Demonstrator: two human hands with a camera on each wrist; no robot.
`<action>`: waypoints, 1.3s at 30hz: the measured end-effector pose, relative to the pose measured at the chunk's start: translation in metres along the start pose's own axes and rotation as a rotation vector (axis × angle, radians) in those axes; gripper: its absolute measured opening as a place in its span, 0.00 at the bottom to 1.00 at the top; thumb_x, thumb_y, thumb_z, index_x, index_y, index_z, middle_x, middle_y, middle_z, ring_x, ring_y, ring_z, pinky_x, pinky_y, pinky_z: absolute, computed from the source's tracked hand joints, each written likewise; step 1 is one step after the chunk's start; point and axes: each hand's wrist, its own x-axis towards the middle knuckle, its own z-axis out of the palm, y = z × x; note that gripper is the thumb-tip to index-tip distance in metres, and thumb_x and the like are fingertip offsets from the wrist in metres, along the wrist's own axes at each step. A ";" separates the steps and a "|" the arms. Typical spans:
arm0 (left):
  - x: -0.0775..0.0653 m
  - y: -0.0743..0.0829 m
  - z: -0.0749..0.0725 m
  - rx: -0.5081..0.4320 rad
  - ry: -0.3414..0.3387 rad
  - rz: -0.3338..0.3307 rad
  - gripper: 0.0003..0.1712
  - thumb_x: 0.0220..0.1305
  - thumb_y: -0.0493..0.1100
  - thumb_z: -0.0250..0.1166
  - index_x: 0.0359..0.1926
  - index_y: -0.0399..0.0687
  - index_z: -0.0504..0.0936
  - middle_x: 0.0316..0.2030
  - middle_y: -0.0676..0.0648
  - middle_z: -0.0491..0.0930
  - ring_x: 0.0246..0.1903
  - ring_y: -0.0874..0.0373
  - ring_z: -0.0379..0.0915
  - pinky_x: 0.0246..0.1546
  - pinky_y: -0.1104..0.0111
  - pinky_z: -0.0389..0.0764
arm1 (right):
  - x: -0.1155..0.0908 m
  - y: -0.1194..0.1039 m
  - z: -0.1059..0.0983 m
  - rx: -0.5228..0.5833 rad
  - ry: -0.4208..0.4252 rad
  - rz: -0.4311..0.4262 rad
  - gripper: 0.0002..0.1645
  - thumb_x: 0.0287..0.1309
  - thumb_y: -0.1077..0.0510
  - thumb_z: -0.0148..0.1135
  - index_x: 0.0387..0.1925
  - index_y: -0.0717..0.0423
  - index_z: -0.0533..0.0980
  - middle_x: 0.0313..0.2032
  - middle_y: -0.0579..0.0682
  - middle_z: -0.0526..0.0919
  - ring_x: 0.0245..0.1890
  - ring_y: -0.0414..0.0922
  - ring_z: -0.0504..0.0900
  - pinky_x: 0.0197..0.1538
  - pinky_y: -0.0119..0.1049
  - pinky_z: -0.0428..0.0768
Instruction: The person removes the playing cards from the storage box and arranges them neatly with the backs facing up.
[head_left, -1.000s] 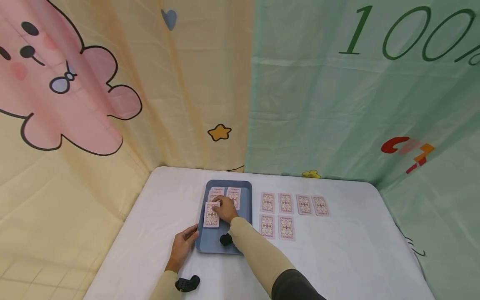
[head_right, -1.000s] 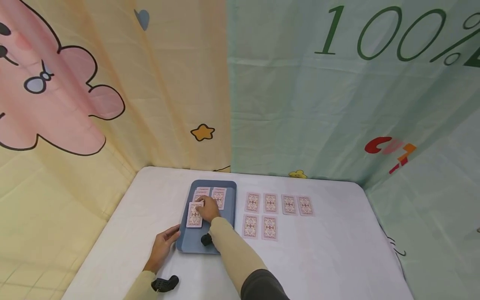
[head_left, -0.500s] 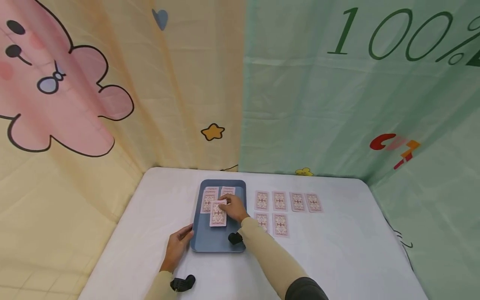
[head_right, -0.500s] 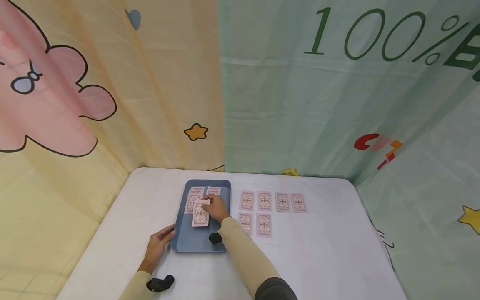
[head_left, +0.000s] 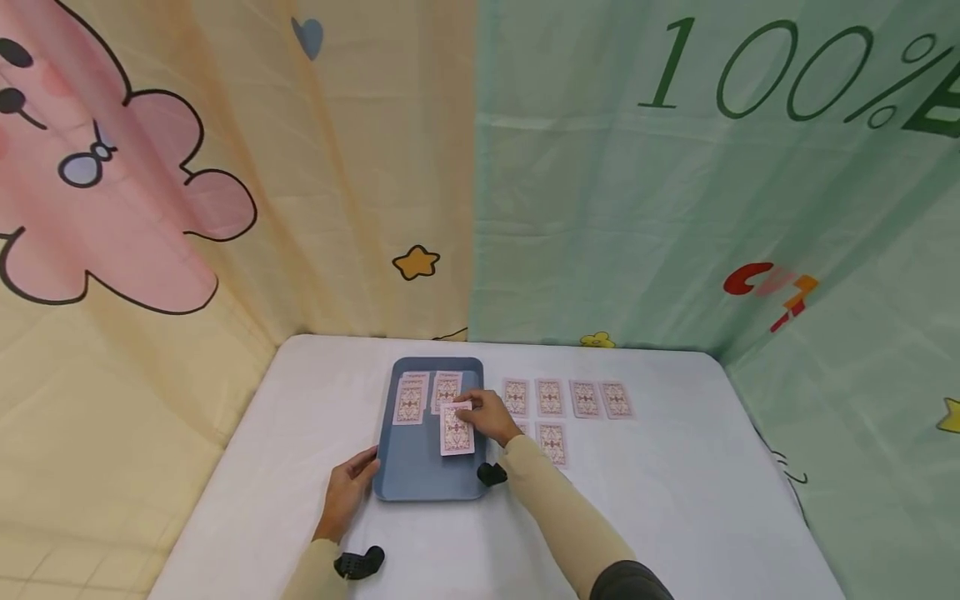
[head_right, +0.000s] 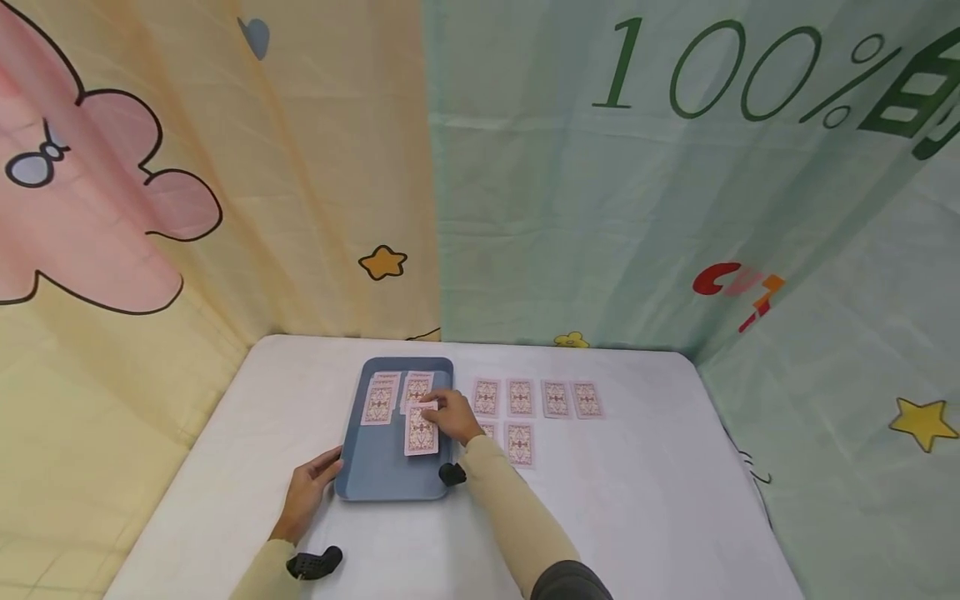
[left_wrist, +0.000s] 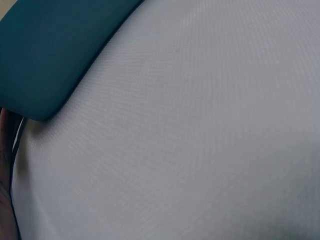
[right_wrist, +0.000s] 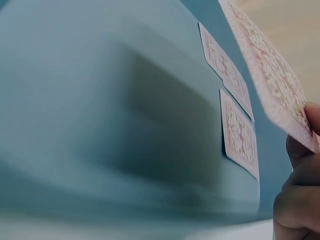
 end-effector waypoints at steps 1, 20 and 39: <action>0.000 0.000 0.000 -0.002 0.000 0.004 0.23 0.68 0.36 0.57 0.62 0.30 0.72 0.60 0.33 0.73 0.62 0.43 0.67 0.61 0.58 0.70 | -0.001 0.002 -0.001 0.003 0.000 0.001 0.13 0.58 0.62 0.65 0.45 0.59 0.82 0.29 0.47 0.81 0.24 0.39 0.72 0.28 0.31 0.72; -0.001 -0.001 -0.002 -0.013 0.007 0.000 0.23 0.69 0.37 0.58 0.61 0.30 0.72 0.60 0.33 0.72 0.61 0.45 0.68 0.51 0.81 0.73 | -0.022 0.032 -0.048 0.092 0.027 0.013 0.14 0.60 0.61 0.64 0.47 0.59 0.81 0.26 0.47 0.79 0.24 0.40 0.71 0.28 0.34 0.73; -0.001 0.000 -0.002 0.002 0.003 -0.002 0.23 0.69 0.37 0.58 0.61 0.30 0.72 0.60 0.33 0.72 0.61 0.43 0.68 0.55 0.71 0.75 | -0.042 0.047 -0.081 0.137 0.166 0.086 0.16 0.55 0.62 0.69 0.46 0.59 0.81 0.23 0.49 0.80 0.21 0.40 0.70 0.22 0.31 0.69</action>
